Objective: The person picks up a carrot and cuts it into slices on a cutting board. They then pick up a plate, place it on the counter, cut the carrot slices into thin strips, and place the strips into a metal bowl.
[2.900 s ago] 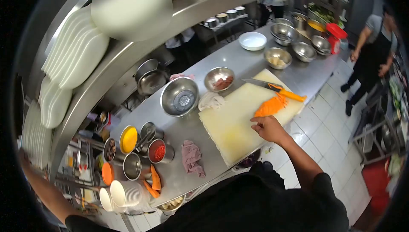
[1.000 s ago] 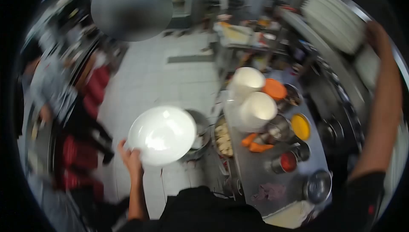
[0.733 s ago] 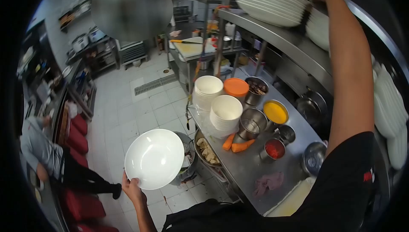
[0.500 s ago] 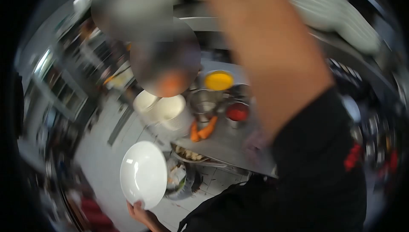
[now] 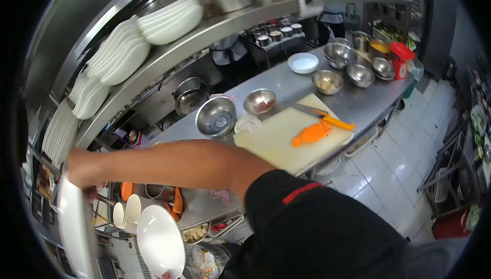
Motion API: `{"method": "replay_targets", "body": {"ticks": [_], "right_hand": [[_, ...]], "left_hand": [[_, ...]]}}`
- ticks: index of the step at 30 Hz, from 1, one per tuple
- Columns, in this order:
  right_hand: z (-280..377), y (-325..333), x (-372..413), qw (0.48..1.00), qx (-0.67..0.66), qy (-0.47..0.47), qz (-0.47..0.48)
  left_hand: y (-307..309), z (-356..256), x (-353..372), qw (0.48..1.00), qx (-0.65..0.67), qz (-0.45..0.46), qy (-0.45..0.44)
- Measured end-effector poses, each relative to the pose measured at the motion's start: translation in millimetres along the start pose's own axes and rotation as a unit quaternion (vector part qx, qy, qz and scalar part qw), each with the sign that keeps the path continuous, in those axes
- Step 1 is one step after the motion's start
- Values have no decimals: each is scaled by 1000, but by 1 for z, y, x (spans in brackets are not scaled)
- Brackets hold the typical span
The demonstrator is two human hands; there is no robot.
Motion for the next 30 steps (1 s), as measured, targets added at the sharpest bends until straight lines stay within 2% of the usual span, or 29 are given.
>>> {"method": "replay_targets", "body": {"ticks": [1,2,3,4,5,6,8,9,11,13,15,17,23,27,30], "right_hand": [[-17,17,43,999,-36,7,19],[-30,33,78,998,-39,-42,-20],[-44,51,115,997,-30,-51,-43],[-58,69,148,998,-6,-69,-14],[-80,83,178,993,-5,-103,-56],[-86,98,212,983,21,-153,-102],[-106,129,276,963,38,-196,-179],[-106,141,308,950,44,-232,-206],[-106,161,365,919,64,-250,-297],[-143,184,415,890,142,-221,-371],[-116,198,461,869,82,-271,-407],[-124,214,503,843,157,-227,-461],[-77,221,596,756,129,-265,-584],[-80,227,648,694,154,-253,-657],[-86,234,688,670,93,-275,-683]], "left_hand": [[-22,-34,28,1000,6,21,7],[-54,-73,64,999,18,41,18],[-80,-140,108,997,27,59,29],[-86,-130,118,996,34,75,41],[-102,-102,126,994,42,91,54],[-118,-70,133,981,139,125,47],[-139,-51,151,965,135,207,85],[-146,-55,159,959,24,254,126],[-180,-66,210,936,82,310,149],[-211,-71,250,897,120,397,151],[-237,-69,286,883,111,428,156],[-257,-70,317,847,115,484,187],[-311,-105,406,774,149,590,172],[-336,-116,459,736,160,633,180],[-345,-127,501,716,152,659,173]]}}
Point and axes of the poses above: each hand's wrist, its own x-axis away from the middle knuckle, its own y-axis out of the back of the hand, z = x × y, the point moved 1 cm from there along -x, towards the middle knuckle, and after that the axes turned 6 degrees about -z, right-handed, at the moved point
